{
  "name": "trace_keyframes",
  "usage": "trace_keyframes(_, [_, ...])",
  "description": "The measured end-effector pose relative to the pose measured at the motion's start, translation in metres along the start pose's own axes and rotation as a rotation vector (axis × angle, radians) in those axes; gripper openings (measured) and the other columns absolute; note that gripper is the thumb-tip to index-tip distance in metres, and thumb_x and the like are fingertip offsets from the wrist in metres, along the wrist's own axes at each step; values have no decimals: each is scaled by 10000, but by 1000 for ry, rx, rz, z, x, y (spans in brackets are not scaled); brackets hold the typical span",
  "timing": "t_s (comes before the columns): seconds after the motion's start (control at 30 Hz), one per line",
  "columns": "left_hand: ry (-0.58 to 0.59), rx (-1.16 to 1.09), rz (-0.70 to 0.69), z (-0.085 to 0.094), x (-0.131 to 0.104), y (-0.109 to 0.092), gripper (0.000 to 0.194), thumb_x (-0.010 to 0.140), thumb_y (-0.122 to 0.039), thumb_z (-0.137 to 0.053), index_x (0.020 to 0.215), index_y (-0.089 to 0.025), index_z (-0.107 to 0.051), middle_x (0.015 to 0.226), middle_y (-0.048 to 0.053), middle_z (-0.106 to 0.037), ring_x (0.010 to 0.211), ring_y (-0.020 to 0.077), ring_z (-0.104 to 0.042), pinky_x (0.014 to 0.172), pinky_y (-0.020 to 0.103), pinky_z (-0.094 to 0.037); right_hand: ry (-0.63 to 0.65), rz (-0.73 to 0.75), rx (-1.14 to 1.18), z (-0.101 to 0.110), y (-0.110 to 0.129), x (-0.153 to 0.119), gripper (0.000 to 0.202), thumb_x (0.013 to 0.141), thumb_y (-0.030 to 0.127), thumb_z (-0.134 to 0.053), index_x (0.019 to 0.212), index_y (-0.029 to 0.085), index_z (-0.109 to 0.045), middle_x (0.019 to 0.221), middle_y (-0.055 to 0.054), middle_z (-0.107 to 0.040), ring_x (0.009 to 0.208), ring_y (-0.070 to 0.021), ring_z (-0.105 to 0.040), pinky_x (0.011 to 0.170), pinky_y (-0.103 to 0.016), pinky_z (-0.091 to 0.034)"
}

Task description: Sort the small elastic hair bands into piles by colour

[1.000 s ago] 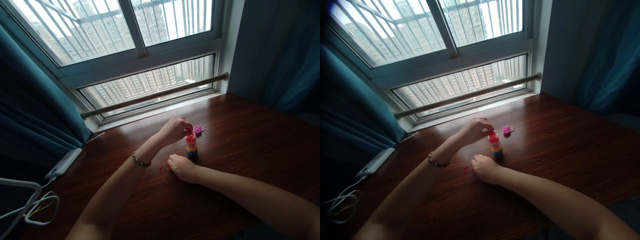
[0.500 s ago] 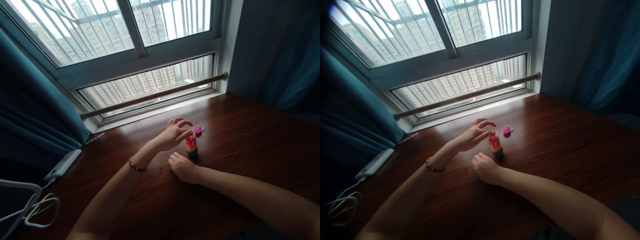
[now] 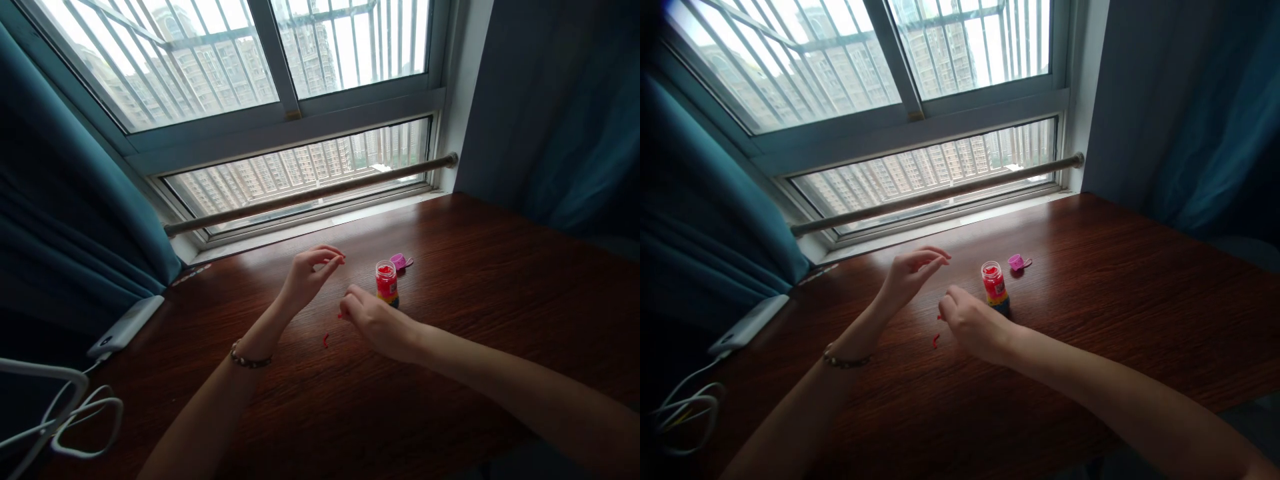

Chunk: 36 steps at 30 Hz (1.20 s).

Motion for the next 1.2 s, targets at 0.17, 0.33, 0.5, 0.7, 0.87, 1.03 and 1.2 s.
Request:
trace_keyframes(0.17, [327,150,331,-11,-50,68,265,707,-398,-585,727,-144,-658,665,29,-629,615,134,-541,555,226,-400,-50,-334,74,91,-51,14,105,839,204,-468,758,143,-493,685,-21,-536,592,-108,-483,543,-218,-377])
trace_keyframes(0.33, [668,213,483,-34,-91,107,242,595,-391,-645,657,-159,-672,608,8,-629,557,134,-534,487,210,-344,109,-426,75,92,-87,24,106,809,220,-515,752,139,-553,626,-15,-561,538,-104,-515,480,-202,-386])
trace_keyframes(0.5, [762,189,459,-48,-98,115,204,582,-343,-643,680,-170,-688,627,11,-643,557,134,-540,481,205,-337,166,-393,37,74,-85,27,116,786,222,-545,746,126,-597,702,-42,-618,608,-120,-571,525,-206,-429])
trace_keyframes(0.7, [752,206,440,-52,-98,117,207,578,-350,-640,660,-163,-673,624,8,-641,559,137,-547,473,202,-338,167,-358,-53,74,-83,22,119,746,192,-559,743,120,-654,691,-38,-641,618,-112,-580,547,-193,-415])
trace_keyframes(0.87, [817,158,492,-60,-104,120,189,600,-291,-594,691,-149,-679,636,14,-645,578,138,-555,503,202,-367,165,-389,-79,74,-83,21,130,672,136,-577,718,148,-698,636,-23,-646,597,-114,-576,532,-191,-395])
trace_keyframes(1.03, [810,171,478,-61,-103,114,177,596,-256,-567,676,-143,-677,616,13,-636,566,139,-545,489,204,-360,127,-431,-86,76,-83,19,155,643,105,-568,703,163,-699,624,-20,-638,601,-119,-574,511,-189,-380])
trace_keyframes(1.2, [766,190,441,-57,-98,104,161,601,-231,-559,682,-150,-671,611,3,-627,561,130,-539,480,198,-352,76,-428,-112,82,-82,18,141,686,120,-536,707,154,-672,618,-21,-629,577,-113,-570,508,-189,-380])
Point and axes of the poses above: each hand's wrist, its own x-axis towards the middle knuckle, its own z-axis out of the back of the hand, y = z × x, the point moved 9 cm from there along x, towards the middle knuckle
